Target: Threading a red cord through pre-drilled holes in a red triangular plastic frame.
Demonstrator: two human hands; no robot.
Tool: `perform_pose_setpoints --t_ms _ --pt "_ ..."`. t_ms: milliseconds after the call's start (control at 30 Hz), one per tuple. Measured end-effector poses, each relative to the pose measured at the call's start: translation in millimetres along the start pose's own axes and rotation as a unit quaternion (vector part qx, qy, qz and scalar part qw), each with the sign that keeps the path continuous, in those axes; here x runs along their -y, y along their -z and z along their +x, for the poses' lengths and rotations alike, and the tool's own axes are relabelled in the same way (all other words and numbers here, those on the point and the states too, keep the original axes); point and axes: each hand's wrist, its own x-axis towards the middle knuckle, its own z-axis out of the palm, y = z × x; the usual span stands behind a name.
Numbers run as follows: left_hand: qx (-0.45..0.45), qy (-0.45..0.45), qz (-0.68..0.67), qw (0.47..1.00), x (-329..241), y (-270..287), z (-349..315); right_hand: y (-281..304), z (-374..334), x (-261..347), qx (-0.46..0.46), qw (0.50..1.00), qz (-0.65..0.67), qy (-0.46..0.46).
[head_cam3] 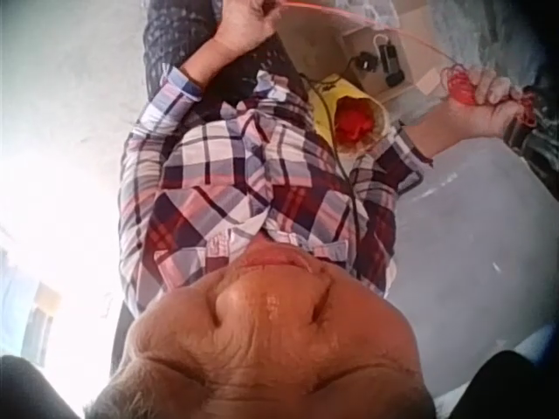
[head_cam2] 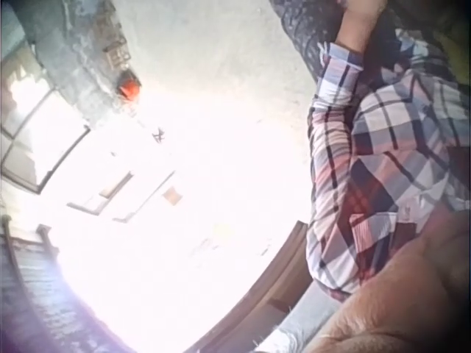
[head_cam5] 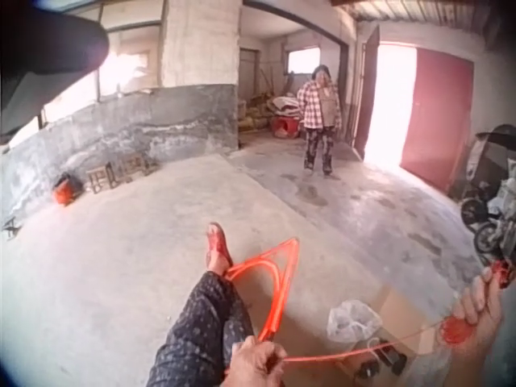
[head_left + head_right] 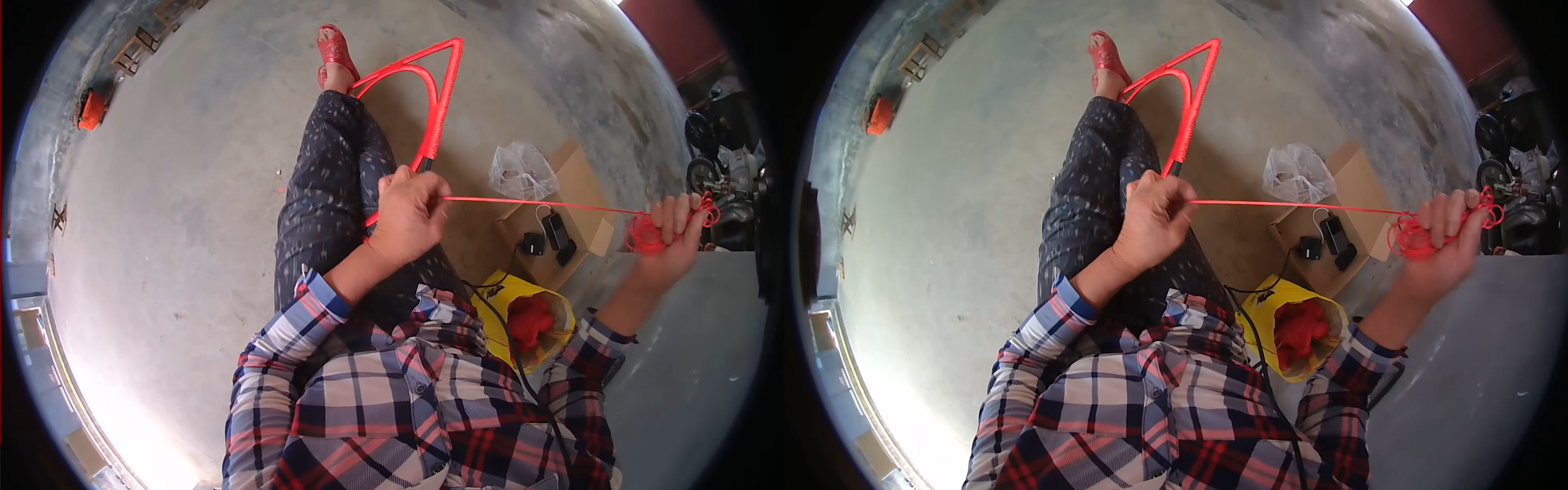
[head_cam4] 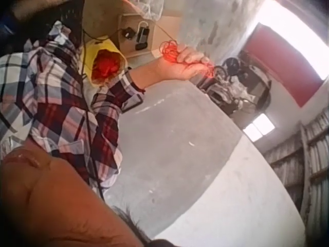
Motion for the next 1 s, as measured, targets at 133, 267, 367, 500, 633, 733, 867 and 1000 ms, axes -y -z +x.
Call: perform_pose_setpoints --t_ms 133,267,367,500,633,733,867,1000 --pt "-0.109 0.174 -0.288 0.935 33 0 14 -40 -45 -86 0.079 0.983 -0.086 -0.141" --pt "-0.075 0.240 -0.232 0.939 85 7 6 -74 -74 -177 0.354 0.758 -0.528 -0.147" --pt "0.082 0.292 -0.089 0.949 74 5 -7 -83 -82 -223 0.309 0.768 -0.516 -0.218" --pt "0.016 0.254 -0.168 0.952 62 -9 -12 -88 -86 -256 0.131 0.888 -0.333 -0.288" --pt "-0.071 0.258 -0.397 0.878 42 17 2 -85 -83 -241 0.076 0.958 -0.183 -0.207" --pt "0.036 0.320 -0.509 0.798 -11 43 12 -101 -68 -210 0.143 0.941 -0.279 -0.124" --pt "0.104 0.284 -0.487 0.819 -4 38 18 -107 -56 -169 -0.045 0.964 -0.145 -0.219" --pt "0.043 0.247 -0.397 0.883 41 3 14 -65 -35 -101 -0.013 0.991 0.056 -0.120"
